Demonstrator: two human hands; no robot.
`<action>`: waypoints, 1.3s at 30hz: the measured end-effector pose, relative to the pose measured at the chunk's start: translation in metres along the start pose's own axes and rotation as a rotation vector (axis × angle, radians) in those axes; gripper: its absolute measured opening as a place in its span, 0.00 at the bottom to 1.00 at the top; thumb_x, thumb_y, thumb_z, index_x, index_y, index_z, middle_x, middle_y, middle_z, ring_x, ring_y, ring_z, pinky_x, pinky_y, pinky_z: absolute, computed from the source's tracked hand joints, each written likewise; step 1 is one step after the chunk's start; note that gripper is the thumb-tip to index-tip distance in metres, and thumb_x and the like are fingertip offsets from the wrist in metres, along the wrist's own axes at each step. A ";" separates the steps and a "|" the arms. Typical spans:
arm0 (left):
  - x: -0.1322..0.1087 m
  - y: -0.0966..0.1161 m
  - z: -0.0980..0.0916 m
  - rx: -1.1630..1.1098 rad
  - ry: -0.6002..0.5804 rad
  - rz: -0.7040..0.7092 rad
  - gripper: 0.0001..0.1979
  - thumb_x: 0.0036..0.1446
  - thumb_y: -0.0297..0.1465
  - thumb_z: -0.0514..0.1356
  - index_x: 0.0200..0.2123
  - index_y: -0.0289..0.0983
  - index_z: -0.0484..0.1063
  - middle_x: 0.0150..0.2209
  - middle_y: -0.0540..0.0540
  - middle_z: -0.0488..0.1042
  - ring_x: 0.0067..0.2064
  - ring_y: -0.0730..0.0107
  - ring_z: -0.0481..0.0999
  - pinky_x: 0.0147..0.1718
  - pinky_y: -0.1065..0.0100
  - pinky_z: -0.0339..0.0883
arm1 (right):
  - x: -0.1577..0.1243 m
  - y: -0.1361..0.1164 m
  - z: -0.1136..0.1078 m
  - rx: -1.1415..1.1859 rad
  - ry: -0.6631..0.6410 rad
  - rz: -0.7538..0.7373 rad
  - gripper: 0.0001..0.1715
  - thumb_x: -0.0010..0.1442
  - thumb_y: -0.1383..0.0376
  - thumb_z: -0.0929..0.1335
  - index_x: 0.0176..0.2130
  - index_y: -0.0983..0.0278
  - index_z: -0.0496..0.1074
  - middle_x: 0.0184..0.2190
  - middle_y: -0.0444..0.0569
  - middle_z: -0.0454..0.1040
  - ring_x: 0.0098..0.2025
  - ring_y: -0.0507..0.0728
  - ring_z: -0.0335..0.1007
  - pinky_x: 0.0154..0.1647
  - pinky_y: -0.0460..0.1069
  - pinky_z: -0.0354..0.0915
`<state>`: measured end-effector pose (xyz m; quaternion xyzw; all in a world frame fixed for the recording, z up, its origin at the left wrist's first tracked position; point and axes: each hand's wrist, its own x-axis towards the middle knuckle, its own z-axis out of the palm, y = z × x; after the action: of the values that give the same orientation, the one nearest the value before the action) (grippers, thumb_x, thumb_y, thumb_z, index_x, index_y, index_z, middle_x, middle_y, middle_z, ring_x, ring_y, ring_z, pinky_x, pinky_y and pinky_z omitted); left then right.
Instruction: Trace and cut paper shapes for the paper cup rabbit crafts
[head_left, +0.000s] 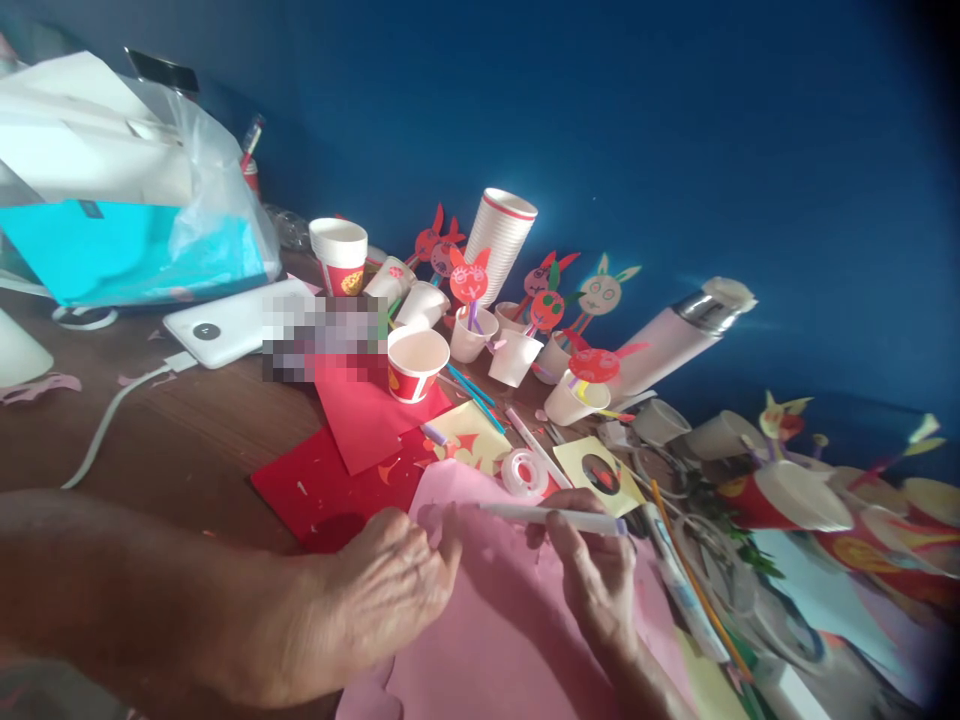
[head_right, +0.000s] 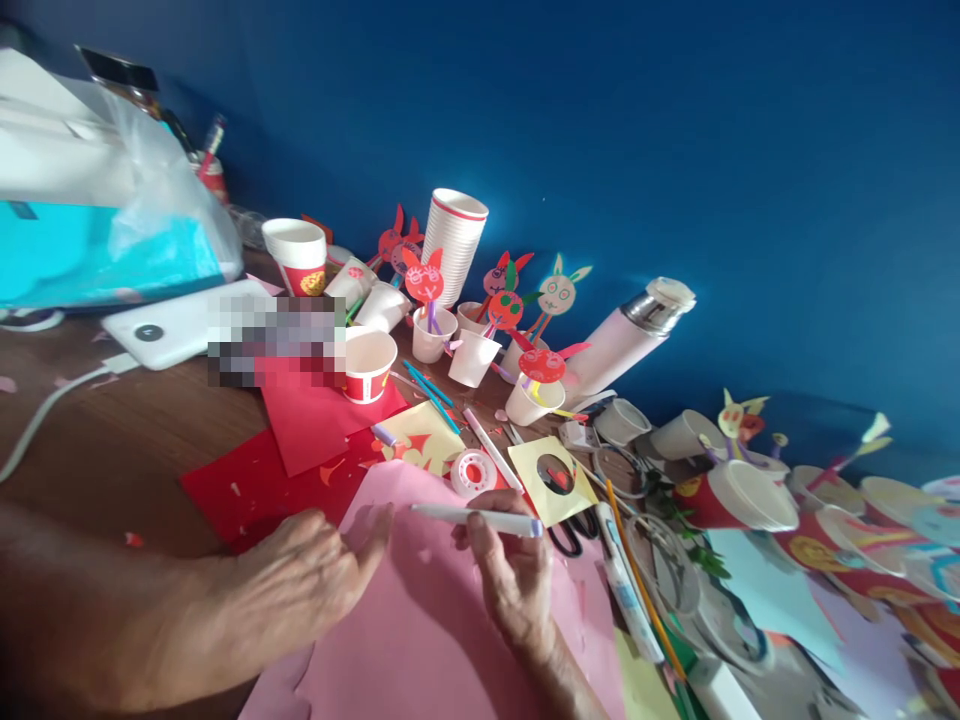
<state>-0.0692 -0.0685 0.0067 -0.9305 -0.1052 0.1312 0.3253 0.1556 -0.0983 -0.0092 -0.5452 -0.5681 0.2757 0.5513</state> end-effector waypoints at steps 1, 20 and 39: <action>0.002 -0.005 0.006 -0.126 0.174 -0.066 0.29 0.54 0.28 0.48 0.60 0.34 0.54 0.55 0.36 0.64 0.46 0.58 0.71 0.42 0.57 0.63 | 0.002 -0.001 -0.002 0.019 0.044 -0.006 0.05 0.61 0.65 0.63 0.35 0.61 0.68 0.22 0.41 0.71 0.23 0.51 0.69 0.23 0.45 0.66; 0.034 -0.073 0.013 -0.968 0.302 -0.185 0.12 0.49 0.21 0.53 0.39 0.38 0.63 0.39 0.47 0.71 0.39 0.65 0.71 0.31 0.67 0.58 | 0.003 0.004 -0.013 -0.131 0.021 -0.062 0.12 0.65 0.65 0.60 0.46 0.61 0.66 0.32 0.46 0.71 0.35 0.53 0.69 0.35 0.48 0.67; 0.055 -0.040 0.015 -1.298 0.316 -0.157 0.16 0.49 0.19 0.52 0.42 0.36 0.64 0.39 0.45 0.71 0.42 0.65 0.71 0.40 0.66 0.64 | -0.010 -0.016 0.019 -0.484 -0.084 -0.082 0.17 0.52 0.60 0.71 0.40 0.61 0.64 0.34 0.49 0.72 0.37 0.60 0.69 0.38 0.54 0.66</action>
<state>-0.0262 -0.0139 0.0112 -0.9351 -0.1811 -0.1205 -0.2798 0.1312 -0.1064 -0.0029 -0.6260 -0.6617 0.1316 0.3911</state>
